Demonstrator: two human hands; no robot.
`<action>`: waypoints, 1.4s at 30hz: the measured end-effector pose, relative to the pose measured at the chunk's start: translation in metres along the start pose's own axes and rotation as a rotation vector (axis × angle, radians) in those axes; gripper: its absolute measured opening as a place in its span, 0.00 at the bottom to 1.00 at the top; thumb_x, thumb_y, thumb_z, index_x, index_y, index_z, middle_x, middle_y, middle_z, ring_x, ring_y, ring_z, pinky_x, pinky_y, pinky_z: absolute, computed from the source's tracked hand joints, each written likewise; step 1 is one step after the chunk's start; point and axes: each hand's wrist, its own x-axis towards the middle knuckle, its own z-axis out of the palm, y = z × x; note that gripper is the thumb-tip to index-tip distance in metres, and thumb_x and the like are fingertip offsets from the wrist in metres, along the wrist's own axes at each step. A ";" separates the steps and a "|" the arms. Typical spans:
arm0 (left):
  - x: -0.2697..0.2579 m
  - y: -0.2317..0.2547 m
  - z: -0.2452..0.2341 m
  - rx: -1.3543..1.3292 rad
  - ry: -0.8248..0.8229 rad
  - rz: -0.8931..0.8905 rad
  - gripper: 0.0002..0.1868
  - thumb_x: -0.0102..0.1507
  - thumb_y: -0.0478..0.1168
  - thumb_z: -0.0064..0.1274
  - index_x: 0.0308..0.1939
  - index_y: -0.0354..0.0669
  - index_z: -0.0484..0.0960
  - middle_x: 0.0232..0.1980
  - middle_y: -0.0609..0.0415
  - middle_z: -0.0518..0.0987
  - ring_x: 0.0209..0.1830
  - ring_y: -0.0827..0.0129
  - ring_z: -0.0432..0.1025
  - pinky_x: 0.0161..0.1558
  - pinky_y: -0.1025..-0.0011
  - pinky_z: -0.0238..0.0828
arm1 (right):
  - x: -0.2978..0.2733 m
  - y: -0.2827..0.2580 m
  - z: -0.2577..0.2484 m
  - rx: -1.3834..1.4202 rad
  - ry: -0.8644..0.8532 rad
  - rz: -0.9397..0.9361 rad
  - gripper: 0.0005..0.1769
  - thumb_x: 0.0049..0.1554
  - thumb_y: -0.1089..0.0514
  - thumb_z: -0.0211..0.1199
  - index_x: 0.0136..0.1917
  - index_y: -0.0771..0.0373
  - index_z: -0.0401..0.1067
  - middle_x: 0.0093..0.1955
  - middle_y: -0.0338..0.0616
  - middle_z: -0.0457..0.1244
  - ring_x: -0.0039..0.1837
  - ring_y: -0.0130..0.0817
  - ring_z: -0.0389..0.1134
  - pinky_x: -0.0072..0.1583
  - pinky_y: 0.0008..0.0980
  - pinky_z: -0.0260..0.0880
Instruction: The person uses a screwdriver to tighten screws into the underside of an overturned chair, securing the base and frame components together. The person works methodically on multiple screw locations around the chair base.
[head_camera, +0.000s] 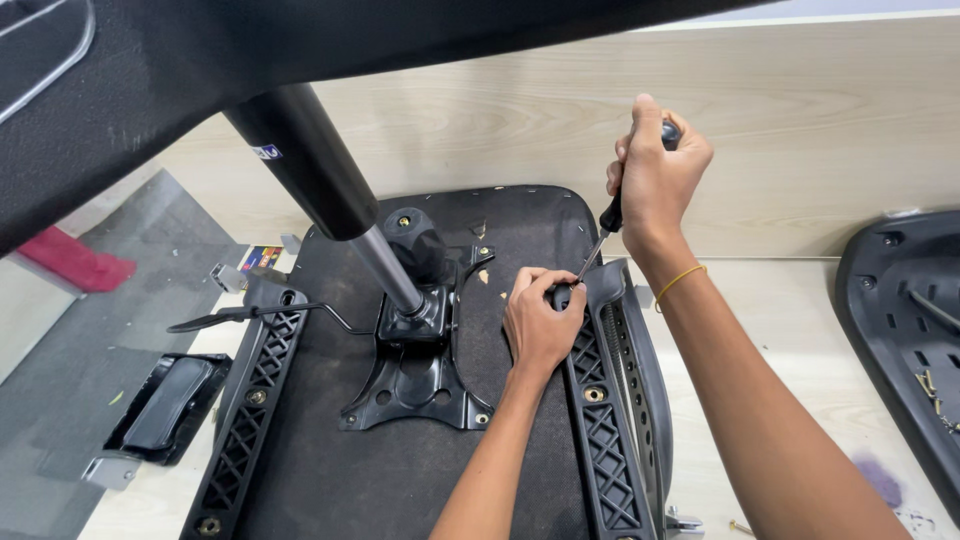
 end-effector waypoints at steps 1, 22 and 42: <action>0.000 0.000 0.000 0.007 -0.007 0.004 0.10 0.55 0.45 0.63 0.37 0.47 0.88 0.43 0.55 0.79 0.40 0.60 0.78 0.42 0.64 0.73 | 0.000 0.000 0.000 0.007 -0.043 0.000 0.22 0.65 0.53 0.57 0.31 0.56 0.58 0.26 0.35 0.56 0.24 0.23 0.56 0.26 0.26 0.55; -0.001 -0.012 0.006 -0.050 0.038 0.045 0.12 0.57 0.46 0.60 0.36 0.43 0.89 0.44 0.54 0.78 0.39 0.60 0.76 0.42 0.64 0.73 | -0.020 0.003 0.052 -0.368 -0.051 -0.112 0.18 0.64 0.52 0.57 0.34 0.59 0.67 0.29 0.31 0.61 0.31 0.17 0.59 0.34 0.24 0.59; 0.001 -0.005 0.000 -0.090 -0.008 -0.038 0.11 0.57 0.45 0.60 0.37 0.44 0.89 0.44 0.54 0.76 0.37 0.59 0.76 0.39 0.63 0.73 | -0.021 0.005 0.035 -0.059 -0.093 -0.088 0.20 0.61 0.64 0.49 0.26 0.62 0.59 0.24 0.40 0.54 0.25 0.23 0.53 0.26 0.25 0.46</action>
